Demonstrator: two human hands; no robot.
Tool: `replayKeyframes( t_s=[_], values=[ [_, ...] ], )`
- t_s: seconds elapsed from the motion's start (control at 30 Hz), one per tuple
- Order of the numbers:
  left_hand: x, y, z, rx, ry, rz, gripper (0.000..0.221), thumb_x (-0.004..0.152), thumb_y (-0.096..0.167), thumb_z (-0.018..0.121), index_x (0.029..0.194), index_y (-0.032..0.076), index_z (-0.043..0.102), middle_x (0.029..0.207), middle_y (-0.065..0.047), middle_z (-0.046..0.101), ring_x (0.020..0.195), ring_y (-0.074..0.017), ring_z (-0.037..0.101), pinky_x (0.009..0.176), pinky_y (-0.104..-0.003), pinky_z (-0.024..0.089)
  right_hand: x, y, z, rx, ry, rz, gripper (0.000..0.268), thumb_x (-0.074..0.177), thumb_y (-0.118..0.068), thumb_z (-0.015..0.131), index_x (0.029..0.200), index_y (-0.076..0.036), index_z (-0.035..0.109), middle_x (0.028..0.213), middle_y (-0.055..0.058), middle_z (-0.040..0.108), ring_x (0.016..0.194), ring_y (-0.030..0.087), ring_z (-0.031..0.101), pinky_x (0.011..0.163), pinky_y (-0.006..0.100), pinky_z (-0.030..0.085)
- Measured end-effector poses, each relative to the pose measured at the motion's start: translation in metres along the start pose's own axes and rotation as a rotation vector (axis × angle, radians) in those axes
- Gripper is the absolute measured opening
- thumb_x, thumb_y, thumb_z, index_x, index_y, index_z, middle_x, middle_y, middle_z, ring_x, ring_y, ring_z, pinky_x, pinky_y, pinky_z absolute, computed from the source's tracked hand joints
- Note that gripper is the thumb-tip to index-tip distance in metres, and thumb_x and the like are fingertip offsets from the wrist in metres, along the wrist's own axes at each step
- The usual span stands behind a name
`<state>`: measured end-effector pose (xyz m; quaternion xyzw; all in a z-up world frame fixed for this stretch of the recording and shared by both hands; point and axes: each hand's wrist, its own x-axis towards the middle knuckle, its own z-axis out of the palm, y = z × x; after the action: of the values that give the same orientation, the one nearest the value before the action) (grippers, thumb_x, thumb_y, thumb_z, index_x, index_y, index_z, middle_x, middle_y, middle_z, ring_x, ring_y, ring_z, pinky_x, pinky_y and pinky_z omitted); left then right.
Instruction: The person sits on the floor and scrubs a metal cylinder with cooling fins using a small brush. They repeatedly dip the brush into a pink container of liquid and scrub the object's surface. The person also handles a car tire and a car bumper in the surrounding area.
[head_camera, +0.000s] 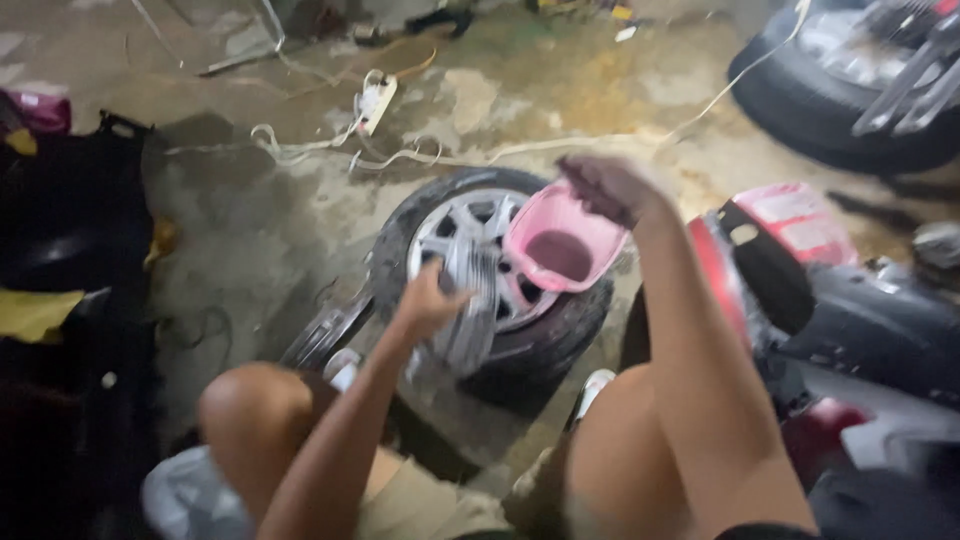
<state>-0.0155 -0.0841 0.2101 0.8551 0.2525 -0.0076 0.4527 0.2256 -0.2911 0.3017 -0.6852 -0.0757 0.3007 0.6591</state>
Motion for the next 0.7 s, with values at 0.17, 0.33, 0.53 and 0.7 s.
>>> replayKeyframes(
  t_s=[0.17,0.33,0.53,0.7],
  values=[
    [-0.051,0.087,-0.091,-0.08,0.167,0.199,0.077,0.085,0.055,0.073,0.135,0.0,0.053,0.128,-0.027,0.062,0.126,-0.0436,0.059,0.098,-0.057,0.055,0.002,-0.005,0.044,0.022,-0.014,-0.159,0.019,0.085,-0.03,0.069,0.089,-0.011,0.069,0.07,0.004,0.062,0.059,0.016,0.067,0.039,0.022,0.052],
    [-0.045,0.066,-0.098,-0.454,0.292,0.274,0.067,0.097,0.049,0.067,0.138,-0.003,0.052,0.132,-0.031,0.061,0.131,-0.0446,0.055,0.106,-0.059,0.048,-0.071,-0.037,0.14,-0.388,0.188,-0.363,0.01,0.075,-0.039,0.072,0.072,-0.03,0.076,0.055,-0.003,0.06,0.054,0.014,0.061,0.046,0.028,0.047],
    [-0.042,0.079,-0.082,-0.487,0.361,0.245,0.04,0.108,0.037,0.052,0.107,0.001,0.068,0.084,-0.008,0.058,0.08,-0.0193,0.055,0.07,-0.04,0.047,-0.071,0.017,0.16,-0.379,0.07,-0.648,0.011,0.085,-0.024,0.078,0.081,-0.014,0.075,0.062,0.002,0.068,0.055,0.013,0.065,0.054,0.027,0.052],
    [-0.018,0.072,-0.046,-0.436,0.444,0.337,0.041,0.108,0.039,0.054,0.085,0.008,0.066,0.068,-0.002,0.051,0.065,-0.0153,0.044,0.057,-0.036,0.039,-0.096,0.004,0.156,-0.413,0.2,-0.918,0.013,0.093,-0.019,0.076,0.092,-0.006,0.077,0.074,0.012,0.07,0.066,0.023,0.069,0.063,0.033,0.053]
  ],
)
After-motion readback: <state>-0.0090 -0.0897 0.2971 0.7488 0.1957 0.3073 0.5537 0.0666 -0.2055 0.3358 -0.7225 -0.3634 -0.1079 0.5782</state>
